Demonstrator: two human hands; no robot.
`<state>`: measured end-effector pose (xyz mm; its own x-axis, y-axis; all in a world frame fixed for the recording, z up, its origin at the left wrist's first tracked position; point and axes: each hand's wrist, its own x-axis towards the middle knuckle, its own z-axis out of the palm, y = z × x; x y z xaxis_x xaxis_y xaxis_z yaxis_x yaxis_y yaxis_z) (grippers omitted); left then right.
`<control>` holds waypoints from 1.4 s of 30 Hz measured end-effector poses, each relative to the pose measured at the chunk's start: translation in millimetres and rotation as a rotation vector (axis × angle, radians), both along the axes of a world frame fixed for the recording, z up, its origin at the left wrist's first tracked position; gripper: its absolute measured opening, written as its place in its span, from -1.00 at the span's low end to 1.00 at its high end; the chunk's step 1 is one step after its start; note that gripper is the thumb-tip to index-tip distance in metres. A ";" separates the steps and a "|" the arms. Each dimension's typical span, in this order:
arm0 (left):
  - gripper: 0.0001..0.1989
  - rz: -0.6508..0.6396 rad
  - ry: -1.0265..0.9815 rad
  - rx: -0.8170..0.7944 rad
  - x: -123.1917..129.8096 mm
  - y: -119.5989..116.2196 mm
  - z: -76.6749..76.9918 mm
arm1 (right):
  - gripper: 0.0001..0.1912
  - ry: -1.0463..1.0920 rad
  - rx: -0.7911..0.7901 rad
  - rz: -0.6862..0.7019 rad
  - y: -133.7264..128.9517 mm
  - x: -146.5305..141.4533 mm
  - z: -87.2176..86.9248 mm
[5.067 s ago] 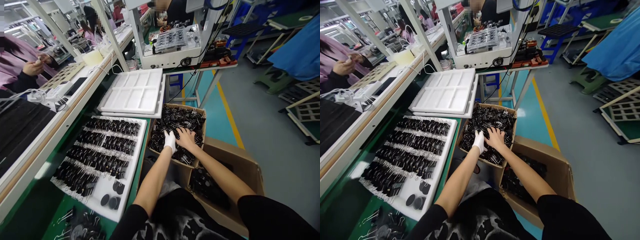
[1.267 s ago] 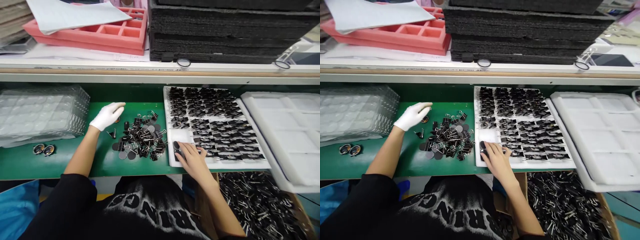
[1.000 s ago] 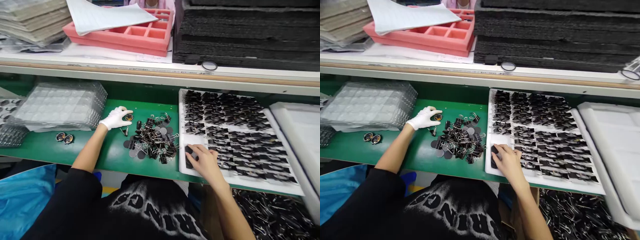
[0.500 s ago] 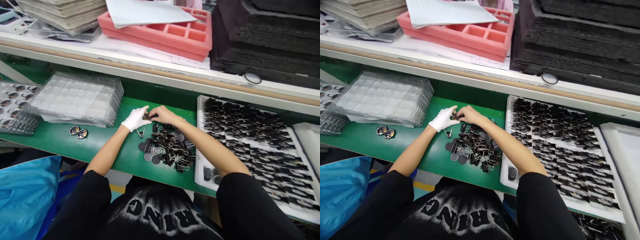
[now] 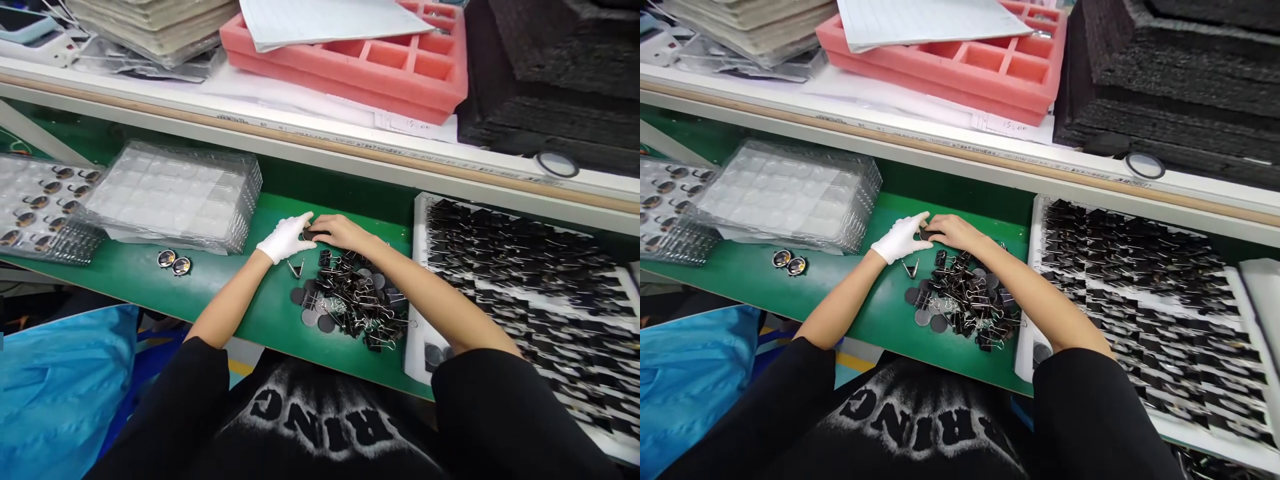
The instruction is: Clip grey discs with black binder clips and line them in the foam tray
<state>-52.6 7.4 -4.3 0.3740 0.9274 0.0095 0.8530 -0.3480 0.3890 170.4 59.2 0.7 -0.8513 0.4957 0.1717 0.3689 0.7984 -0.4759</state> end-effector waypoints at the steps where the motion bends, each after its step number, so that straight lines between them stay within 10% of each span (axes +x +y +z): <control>1: -0.11 0.001 -0.004 -0.001 0.2 -0.1 0.3 | -0.70 -0.010 0.009 -0.002 0.1 -0.9 1.3; 11: -0.14 0.014 -0.022 0.032 0.7 1.1 -3.8 | -0.81 0.047 -0.034 -0.422 -12.5 -17.4 1.9; 17: -0.17 0.022 -0.047 0.018 1.8 1.4 -2.5 | -0.81 0.016 -0.119 -0.202 -16.7 -16.3 17.0; 23: -0.13 0.018 -0.036 0.021 1.3 0.5 0.1 | -0.82 0.034 -0.247 -0.478 -17.3 -26.1 17.9; 29: -0.15 0.008 -0.050 0.031 1.8 1.6 -0.2 | -0.71 -0.113 -0.047 -0.699 -31.6 -37.0 16.1; 37: -0.28 0.017 -0.077 0.097 -15.5 -7.2 7.5 | -0.74 -0.001 -0.437 -0.759 -25.2 -44.5 24.2; 42: -0.43 -0.389 0.069 0.065 -51.7 -42.1 32.8 | -0.80 0.326 -0.662 -0.806 -36.5 -12.8 50.7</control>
